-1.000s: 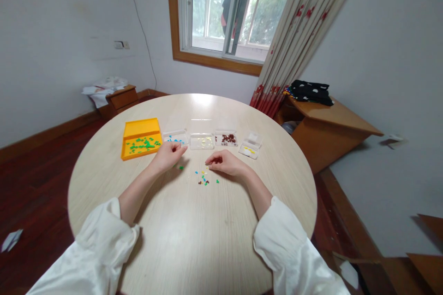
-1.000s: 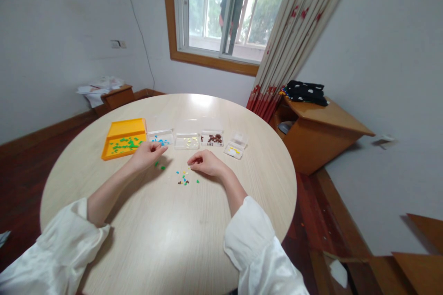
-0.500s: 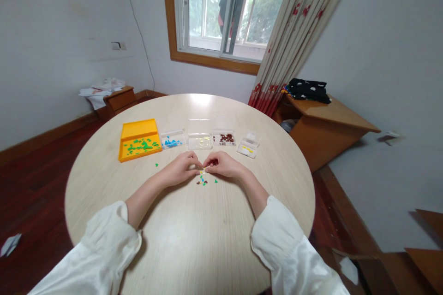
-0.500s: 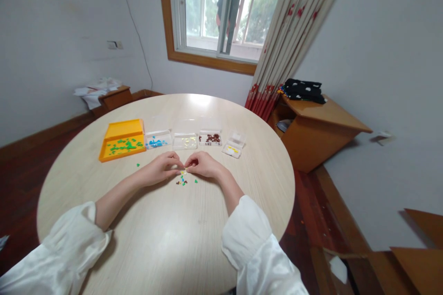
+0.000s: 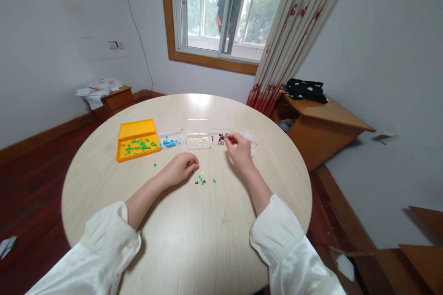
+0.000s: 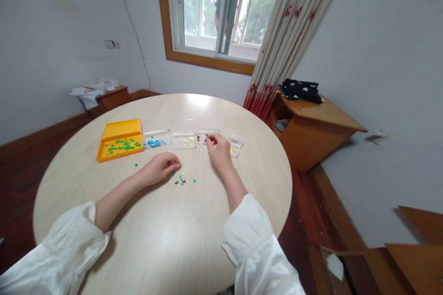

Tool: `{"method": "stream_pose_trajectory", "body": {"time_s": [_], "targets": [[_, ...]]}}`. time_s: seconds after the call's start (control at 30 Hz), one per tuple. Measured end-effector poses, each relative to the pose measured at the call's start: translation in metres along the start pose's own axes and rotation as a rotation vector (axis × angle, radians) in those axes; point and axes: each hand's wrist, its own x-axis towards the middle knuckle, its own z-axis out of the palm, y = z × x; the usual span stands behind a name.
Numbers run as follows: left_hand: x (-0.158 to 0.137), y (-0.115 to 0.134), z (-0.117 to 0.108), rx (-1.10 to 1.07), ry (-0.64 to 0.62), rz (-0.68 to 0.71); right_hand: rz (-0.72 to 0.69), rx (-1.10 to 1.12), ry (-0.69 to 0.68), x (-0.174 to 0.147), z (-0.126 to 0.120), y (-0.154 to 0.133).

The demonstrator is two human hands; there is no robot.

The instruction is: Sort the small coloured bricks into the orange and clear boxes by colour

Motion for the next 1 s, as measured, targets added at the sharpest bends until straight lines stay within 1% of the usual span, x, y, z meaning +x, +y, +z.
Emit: {"method": "stream_pose_trajectory", "body": {"time_s": [0.03, 0.1, 0.2, 0.33, 0.43, 0.53, 0.6, 0.63, 0.7, 0.77, 0.87, 0.93, 1.0], "targets": [[0.000, 0.000, 0.000, -0.008, 0.013, -0.031, -0.021, -0.048, 0.088, 0.003, -0.006, 0.004], [0.000, -0.001, -0.001, -0.027, 0.038, -0.058, -0.046, -0.141, 0.191, 0.008, -0.018, 0.012], [0.000, -0.001, -0.001, -0.053, 0.086, -0.034, -0.048, -0.239, 0.246, 0.010, -0.029, 0.024], [0.000, 0.001, -0.003, -0.081, 0.158, -0.033, -0.053, -0.360, 0.347, 0.010, -0.034, 0.033], [-0.001, 0.005, -0.005, -0.106, 0.206, -0.079, -0.067, -0.420, 0.433, 0.010, -0.036, 0.032], [0.000, 0.008, -0.006, -0.155, 0.261, -0.098, -0.106, -0.392, 0.447, 0.009, -0.035, 0.022], [0.001, 0.009, -0.006, -0.204, 0.294, -0.106, -0.155, -0.318, 0.395, 0.006, -0.028, 0.012], [0.002, 0.009, -0.005, -0.235, 0.304, -0.114, -0.184, -0.273, 0.344, 0.004, -0.023, 0.007], [0.003, 0.009, -0.005, -0.308, 0.318, -0.132, -0.258, -0.183, 0.189, -0.002, -0.011, -0.003], [0.004, 0.008, -0.004, -0.376, 0.329, -0.137, -0.335, -0.108, 0.005, -0.009, 0.001, -0.012], [0.005, 0.008, -0.005, -0.439, 0.347, -0.140, -0.384, -0.050, -0.195, -0.017, 0.015, -0.019], [0.006, 0.008, -0.005, -0.466, 0.355, -0.145, -0.380, -0.032, -0.271, -0.021, 0.021, -0.022], [0.006, 0.008, -0.005, -0.492, 0.359, -0.148, -0.376, -0.018, -0.307, -0.024, 0.026, -0.024]]}}
